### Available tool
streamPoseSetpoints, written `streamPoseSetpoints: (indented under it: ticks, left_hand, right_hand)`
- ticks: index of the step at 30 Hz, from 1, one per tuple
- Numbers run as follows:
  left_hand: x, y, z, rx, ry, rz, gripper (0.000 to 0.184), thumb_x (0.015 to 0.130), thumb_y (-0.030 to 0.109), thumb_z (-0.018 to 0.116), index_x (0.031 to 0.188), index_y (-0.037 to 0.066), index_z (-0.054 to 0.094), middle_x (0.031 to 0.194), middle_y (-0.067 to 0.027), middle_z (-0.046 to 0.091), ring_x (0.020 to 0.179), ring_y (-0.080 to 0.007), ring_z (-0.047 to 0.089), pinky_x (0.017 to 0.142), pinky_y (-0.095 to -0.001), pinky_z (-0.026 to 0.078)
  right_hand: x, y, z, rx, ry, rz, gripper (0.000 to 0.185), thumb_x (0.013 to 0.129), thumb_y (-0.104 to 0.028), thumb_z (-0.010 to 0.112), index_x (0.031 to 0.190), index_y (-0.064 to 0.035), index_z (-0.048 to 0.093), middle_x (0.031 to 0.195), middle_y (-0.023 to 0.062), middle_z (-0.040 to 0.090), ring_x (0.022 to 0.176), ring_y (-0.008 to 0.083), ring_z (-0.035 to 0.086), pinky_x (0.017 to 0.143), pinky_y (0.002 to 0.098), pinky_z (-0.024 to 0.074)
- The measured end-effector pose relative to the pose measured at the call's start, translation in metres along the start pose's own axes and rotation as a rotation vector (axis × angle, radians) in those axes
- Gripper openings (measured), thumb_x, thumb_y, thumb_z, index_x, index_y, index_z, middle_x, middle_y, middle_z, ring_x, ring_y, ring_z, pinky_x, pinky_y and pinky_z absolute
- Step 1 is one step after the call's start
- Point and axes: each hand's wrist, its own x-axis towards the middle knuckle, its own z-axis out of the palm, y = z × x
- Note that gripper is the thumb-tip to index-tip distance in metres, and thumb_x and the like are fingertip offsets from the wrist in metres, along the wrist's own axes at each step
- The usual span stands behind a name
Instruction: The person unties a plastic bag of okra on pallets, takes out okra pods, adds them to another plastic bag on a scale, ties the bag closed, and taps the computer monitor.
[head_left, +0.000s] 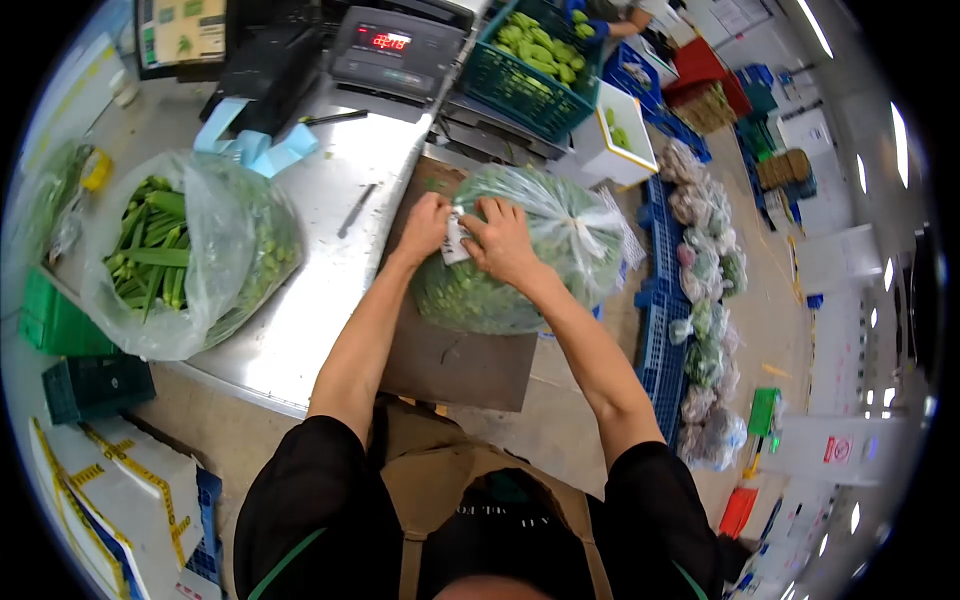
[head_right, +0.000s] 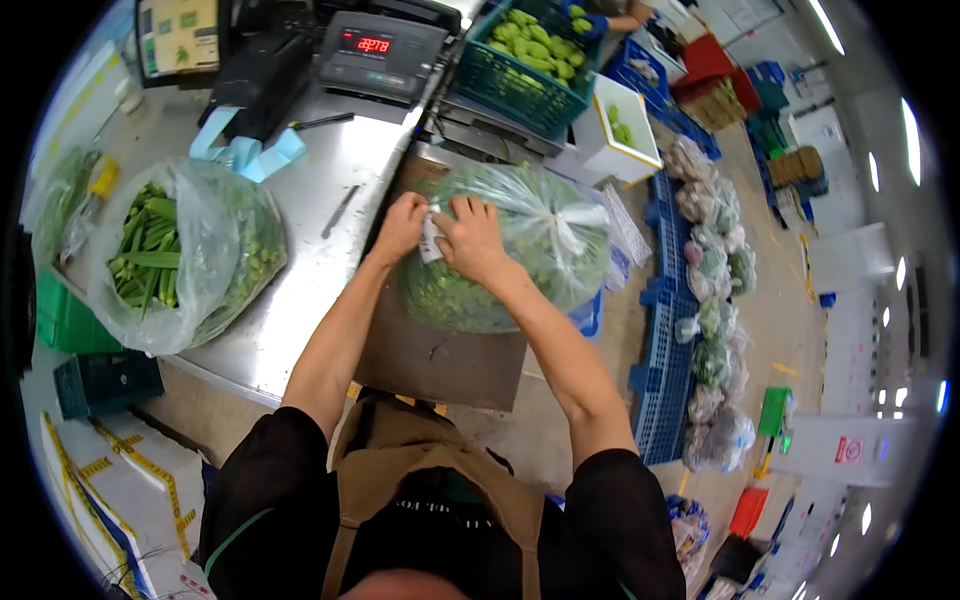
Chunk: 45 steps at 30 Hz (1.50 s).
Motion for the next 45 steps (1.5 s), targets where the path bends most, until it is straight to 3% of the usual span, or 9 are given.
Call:
streamPoseSetpoints:
  ticks: [8,12,17,23,26,32,35,41,45]
  left_hand:
    - [0.001,-0.004,-0.001,-0.081,-0.029,-0.009,0.02,0.086,0.016,0.052,0.089,-0.003,0.055,0.09,-0.0226,0.058,0.089,-0.0394,0.055,0.078,-0.0434,0.044]
    - [-0.004,0.0,-0.002,-0.095,-0.054,-0.028,0.019,0.088,0.015,0.05,0.087,-0.004,0.051,0.089,-0.0227,0.056,0.087,-0.0402,0.054,0.077,-0.0441,0.043]
    - [-0.005,-0.004,0.0,-0.129,0.01,0.003,0.018,0.088,0.014,0.05,0.088,-0.004,0.051,0.089,-0.0221,0.054,0.086,-0.0396,0.053,0.077,-0.0443,0.042]
    - [-0.007,0.0,0.003,-0.199,0.05,-0.046,0.016,0.088,0.013,0.05,0.089,-0.004,0.051,0.089,-0.022,0.055,0.086,-0.0396,0.053,0.076,-0.0441,0.042]
    - [-0.008,-0.008,0.008,-0.165,0.082,0.063,0.014,0.088,0.011,0.051,0.088,-0.003,0.049,0.086,-0.0203,0.055,0.082,-0.0383,0.054,0.073,-0.0414,0.043]
    - [-0.013,-0.009,0.005,-0.159,-0.062,0.154,0.007,0.087,0.006,0.049,0.085,-0.001,0.047,0.088,-0.0204,0.049,0.084,-0.04,0.049,0.074,-0.0458,0.04]
    - [-0.02,-0.01,0.008,-0.099,-0.073,0.223,0.006,0.087,0.005,0.05,0.086,-0.001,0.048,0.089,-0.0207,0.049,0.085,-0.0396,0.05,0.075,-0.0455,0.04]
    - [-0.025,-0.008,-0.011,-0.085,-0.219,0.12,0.013,0.086,0.013,0.054,0.088,0.0,0.052,0.095,-0.0195,0.052,0.092,-0.0382,0.051,0.08,-0.0434,0.041]
    - [-0.047,0.016,-0.009,-0.072,-0.118,0.136,0.022,0.082,0.02,0.061,0.094,0.002,0.058,0.091,-0.0126,0.057,0.096,-0.0313,0.05,0.085,-0.0402,0.04]
  right_hand:
    - [0.01,-0.027,0.031,-0.271,-0.042,0.167,0.031,0.071,-0.024,0.071,0.1,-0.013,0.066,0.111,0.0133,0.05,0.108,0.0343,0.042,0.084,0.0521,0.032]
    - [0.012,-0.03,0.045,-0.314,-0.118,0.243,0.029,0.076,-0.024,0.067,0.102,-0.0121,0.067,0.108,0.0157,0.05,0.113,0.0401,0.04,0.089,0.0592,0.0299]
    - [0.011,-0.003,0.035,-0.078,0.11,0.32,0.025,0.073,-0.022,0.066,0.097,-0.0138,0.069,0.096,0.0065,0.054,0.094,0.0254,0.049,0.077,0.0439,0.0344]
    - [0.025,-0.005,0.031,-0.176,-0.065,0.335,0.027,0.075,-0.029,0.068,0.099,-0.0176,0.07,0.095,0.0092,0.053,0.096,0.0302,0.049,0.075,0.0472,0.0359]
    - [0.034,-0.001,0.035,-0.17,-0.135,0.385,0.023,0.074,-0.032,0.067,0.091,-0.0166,0.073,0.095,0.0115,0.052,0.095,0.0316,0.049,0.073,0.0482,0.0363]
    - [0.029,0.009,0.045,-0.204,-0.251,0.38,0.027,0.074,-0.039,0.067,0.081,-0.0141,0.074,0.096,0.014,0.05,0.094,0.0338,0.048,0.072,0.0499,0.035]
    - [0.017,-0.003,0.034,-0.241,-0.282,0.313,0.027,0.073,-0.039,0.068,0.077,-0.0134,0.073,0.097,0.013,0.049,0.095,0.0336,0.046,0.072,0.0499,0.0334]
    - [-0.003,-0.018,0.015,-0.14,-0.323,0.262,0.024,0.071,-0.036,0.072,0.075,-0.0122,0.072,0.095,0.0095,0.048,0.096,0.0297,0.044,0.074,0.0486,0.0305]
    - [-0.011,-0.022,-0.006,-0.007,-0.378,0.251,0.017,0.071,-0.028,0.072,0.077,-0.012,0.071,0.098,0.0088,0.048,0.095,0.0294,0.044,0.077,0.046,0.0324]
